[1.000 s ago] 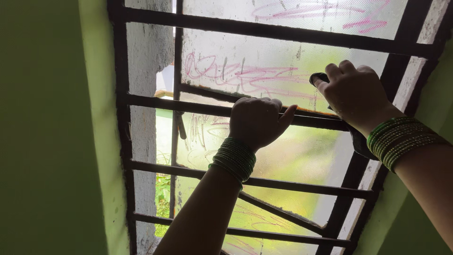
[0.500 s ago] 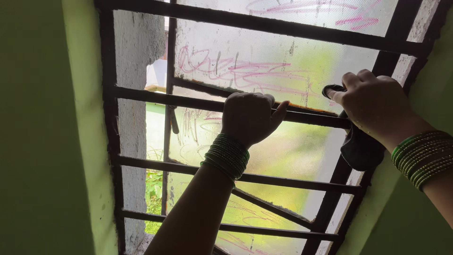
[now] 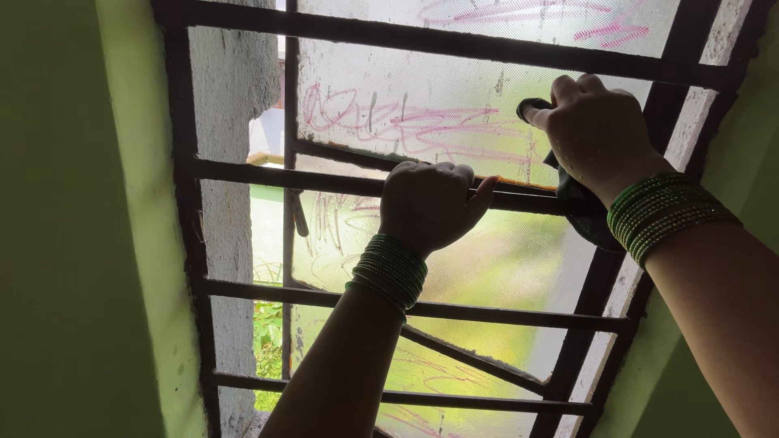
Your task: The person wipes the glass of a barred window using a cloth, moving their hands across the panes and along the metal bars.
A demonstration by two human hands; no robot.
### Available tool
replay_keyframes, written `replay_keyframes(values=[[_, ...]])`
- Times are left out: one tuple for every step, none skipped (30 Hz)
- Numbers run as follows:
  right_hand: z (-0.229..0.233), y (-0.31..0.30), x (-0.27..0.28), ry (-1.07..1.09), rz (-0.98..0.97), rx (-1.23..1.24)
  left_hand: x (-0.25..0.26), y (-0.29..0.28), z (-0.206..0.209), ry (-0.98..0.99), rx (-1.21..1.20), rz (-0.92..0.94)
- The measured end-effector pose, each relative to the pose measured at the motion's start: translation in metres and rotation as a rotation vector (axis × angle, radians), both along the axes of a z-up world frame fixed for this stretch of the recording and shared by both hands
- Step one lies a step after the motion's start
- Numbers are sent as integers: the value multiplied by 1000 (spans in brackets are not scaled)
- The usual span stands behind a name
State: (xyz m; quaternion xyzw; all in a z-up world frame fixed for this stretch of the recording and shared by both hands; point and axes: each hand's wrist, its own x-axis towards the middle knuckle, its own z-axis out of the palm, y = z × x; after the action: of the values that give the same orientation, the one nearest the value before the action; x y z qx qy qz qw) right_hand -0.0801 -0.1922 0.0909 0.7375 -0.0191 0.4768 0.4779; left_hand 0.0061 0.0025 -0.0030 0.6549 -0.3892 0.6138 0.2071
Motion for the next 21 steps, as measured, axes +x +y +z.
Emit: replay_keyframes(values=[[-3,-1,-5,31,-1,14,0,0,0,-2,1,3],[-6,-3,-9,63,-3,26,0,1,0,-3,-1,5],[-7,-4,-15,77,-13,16,0,0,0,-8,4,18],[-9,-6,-21,92,-22,7,0,1,0,-12,10,31],[-11,-7,-27,107,-31,-3,1,1,0,-16,16,44],[-12,-8,-34,127,-55,2,1,1,0,-18,9,35],[-13,-9,-40,147,-79,8,1,0,1,-20,3,27],[-14,-10,-46,167,-105,15,1,0,0,-22,-2,17],[-14,-10,-51,191,-143,26,1,0,0,-14,-1,14],[-15,-9,-55,214,-182,37,1,0,0,-7,1,11],[-15,-8,-59,237,-221,49,1,0,0,0,3,7],[-14,-8,-62,244,-238,51,1,0,0,-12,-2,8],[-14,-7,-64,251,-254,54,1,0,0,-23,-8,8],[-14,-7,-66,260,-272,57,0,0,-1,-33,-12,7],[-14,-7,-65,259,-262,62,0,0,-1,-29,-12,-5],[-14,-7,-62,256,-252,68,0,1,-1,-27,-13,-17],[-15,-7,-59,252,-241,73,-1,1,0,-25,-13,-28],[-16,-7,-53,235,-195,67,-1,1,0,-24,-13,-27],[-18,-7,-45,217,-149,60,-2,2,-1,-24,-12,-26],[-19,-6,-38,196,-102,52,-3,2,-1,-25,-14,-24],[-17,-7,-31,168,-56,53,-3,2,-1,-37,-23,-37]])
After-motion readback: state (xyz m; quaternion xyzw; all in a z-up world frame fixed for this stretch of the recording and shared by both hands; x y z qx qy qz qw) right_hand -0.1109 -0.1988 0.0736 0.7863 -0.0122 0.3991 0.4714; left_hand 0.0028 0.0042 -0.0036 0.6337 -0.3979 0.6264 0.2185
